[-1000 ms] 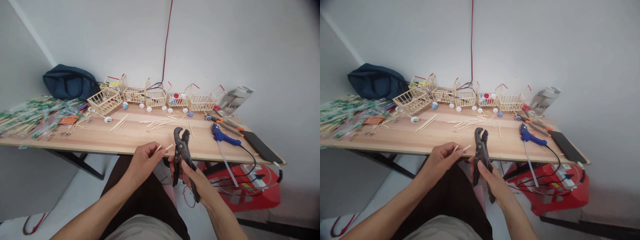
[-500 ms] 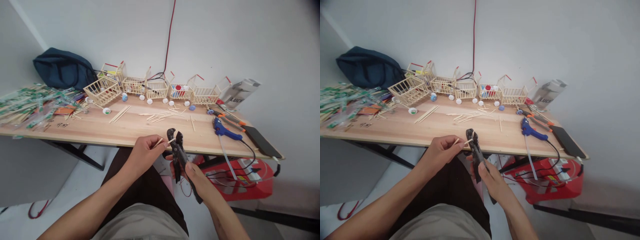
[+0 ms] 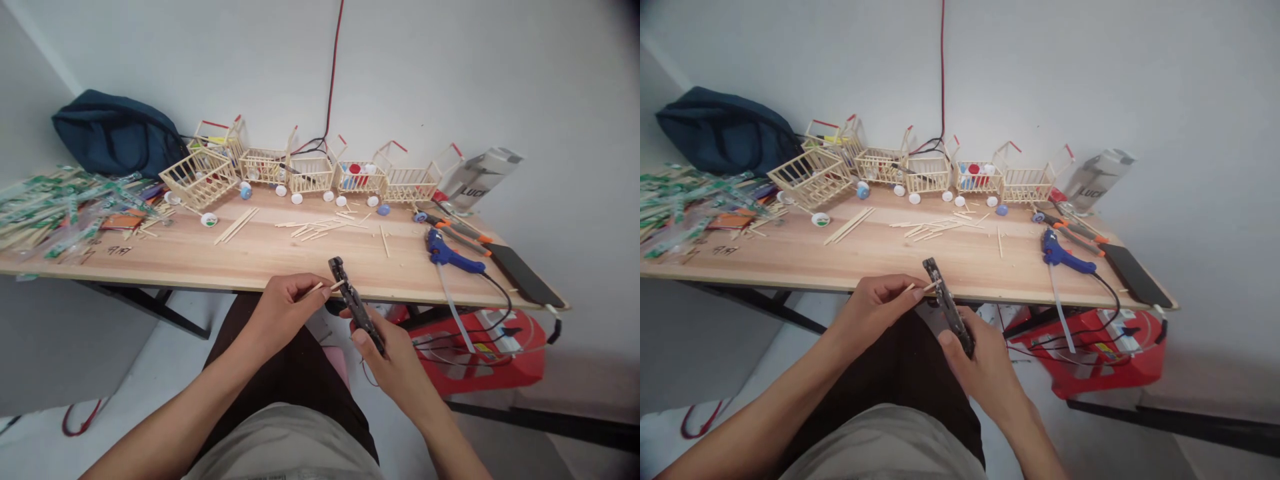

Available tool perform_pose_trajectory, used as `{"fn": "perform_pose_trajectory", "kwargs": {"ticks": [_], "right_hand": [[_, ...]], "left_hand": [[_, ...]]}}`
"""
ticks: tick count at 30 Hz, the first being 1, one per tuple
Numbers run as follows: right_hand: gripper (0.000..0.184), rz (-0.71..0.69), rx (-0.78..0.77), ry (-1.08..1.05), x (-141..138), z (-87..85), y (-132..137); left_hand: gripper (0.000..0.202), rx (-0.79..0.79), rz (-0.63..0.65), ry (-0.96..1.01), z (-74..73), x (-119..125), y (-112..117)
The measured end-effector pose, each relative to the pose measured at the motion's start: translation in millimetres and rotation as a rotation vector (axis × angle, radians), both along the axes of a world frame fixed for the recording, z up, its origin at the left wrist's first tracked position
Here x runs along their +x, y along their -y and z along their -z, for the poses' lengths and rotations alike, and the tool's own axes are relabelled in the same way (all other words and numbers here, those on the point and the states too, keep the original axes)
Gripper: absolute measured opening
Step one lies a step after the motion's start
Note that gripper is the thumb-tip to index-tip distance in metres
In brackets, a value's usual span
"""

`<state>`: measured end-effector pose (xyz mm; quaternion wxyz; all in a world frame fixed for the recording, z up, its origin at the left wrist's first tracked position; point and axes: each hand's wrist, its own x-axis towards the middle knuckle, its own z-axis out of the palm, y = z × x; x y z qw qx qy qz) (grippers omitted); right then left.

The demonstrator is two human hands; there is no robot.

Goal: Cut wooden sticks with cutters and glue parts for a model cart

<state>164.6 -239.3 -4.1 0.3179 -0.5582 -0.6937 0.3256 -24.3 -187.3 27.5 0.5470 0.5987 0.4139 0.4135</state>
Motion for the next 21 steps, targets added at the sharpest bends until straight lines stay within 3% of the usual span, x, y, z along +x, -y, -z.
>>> {"fn": "perform_pose_trajectory", "kwargs": {"ticks": [7,15,21], "right_hand": [[0.035,0.045,0.064,0.098,-3.0,3.5,0.3],[0.036,-0.028,-0.012,-0.043,-1.4,6.0,3.4],[0.033,-0.004,0.002,-0.015,-2.2,4.5,5.2]], "left_hand": [[0.027,-0.012,-0.044,-0.043,6.2,-5.2,2.4],[0.025,-0.017,-0.049,-0.024,7.8,-5.2,3.7],[0.022,0.004,-0.068,-0.028,6.9,-2.0,3.0]]}}
